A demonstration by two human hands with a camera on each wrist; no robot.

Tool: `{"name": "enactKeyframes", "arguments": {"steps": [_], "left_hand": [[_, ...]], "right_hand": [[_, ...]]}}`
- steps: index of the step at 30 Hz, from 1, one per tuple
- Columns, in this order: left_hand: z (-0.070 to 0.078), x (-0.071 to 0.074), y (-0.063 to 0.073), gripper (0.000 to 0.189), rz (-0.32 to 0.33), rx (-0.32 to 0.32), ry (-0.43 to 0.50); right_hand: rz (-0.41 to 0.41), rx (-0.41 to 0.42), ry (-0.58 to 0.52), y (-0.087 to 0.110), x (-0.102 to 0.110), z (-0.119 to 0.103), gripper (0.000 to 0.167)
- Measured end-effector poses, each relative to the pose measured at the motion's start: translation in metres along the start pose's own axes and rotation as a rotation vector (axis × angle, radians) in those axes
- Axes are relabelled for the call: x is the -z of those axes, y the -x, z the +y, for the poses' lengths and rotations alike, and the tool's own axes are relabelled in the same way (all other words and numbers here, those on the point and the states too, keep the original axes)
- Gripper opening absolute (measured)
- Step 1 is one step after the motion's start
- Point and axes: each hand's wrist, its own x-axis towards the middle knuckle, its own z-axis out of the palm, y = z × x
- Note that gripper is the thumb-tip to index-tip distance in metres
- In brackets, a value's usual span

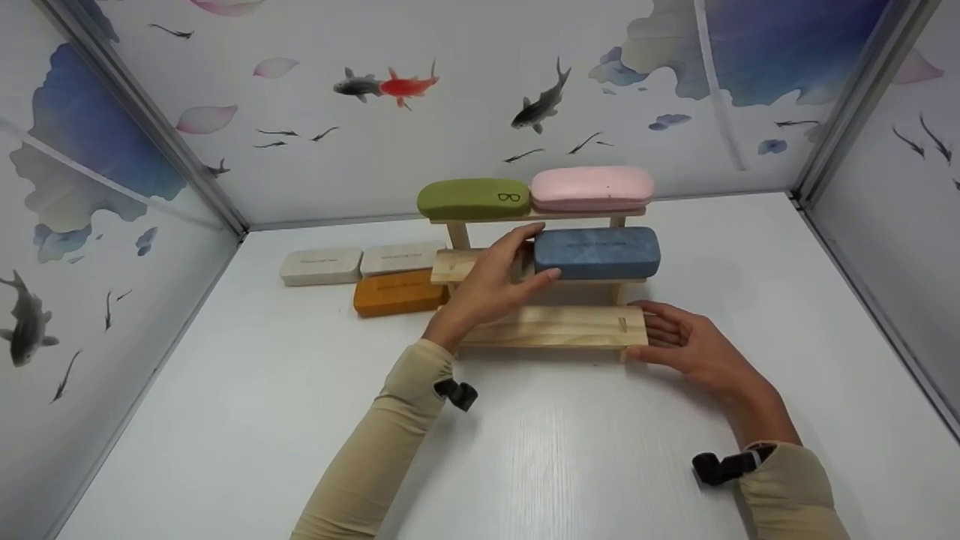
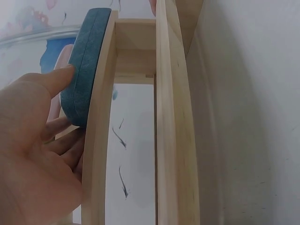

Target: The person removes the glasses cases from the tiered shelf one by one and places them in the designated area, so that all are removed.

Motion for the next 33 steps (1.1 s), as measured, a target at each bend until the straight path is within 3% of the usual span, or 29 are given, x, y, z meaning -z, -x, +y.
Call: {"name": "enactKeyframes", "arguments": {"steps": [6, 12, 25, 33], "left_hand": [[0.004, -0.007, 0.001, 0.083, 0.02, 0.008, -0.056], [0.005, -0.014, 0.001, 0.074, 0.107, -0.041, -0.099], [-0.001, -0.015, 0.002, 0.079, 0.172, -0.098, 0.081], [-0.005, -0.011, 0.006, 0.079, 0.164, -0.137, 0.171]], "right_hand": [[0.006, -0.018, 0.001, 0.0, 0.0, 0.001, 0.081], [-0.007, -0.001, -0.024, 0.002, 0.001, 0.001, 0.079], [0.002, -0.027, -0.012, 0.002, 0.0, -0.001, 0.08], [-0.003, -0.02, -0.007, 0.002, 0.0, 0.0, 0.08]]}}
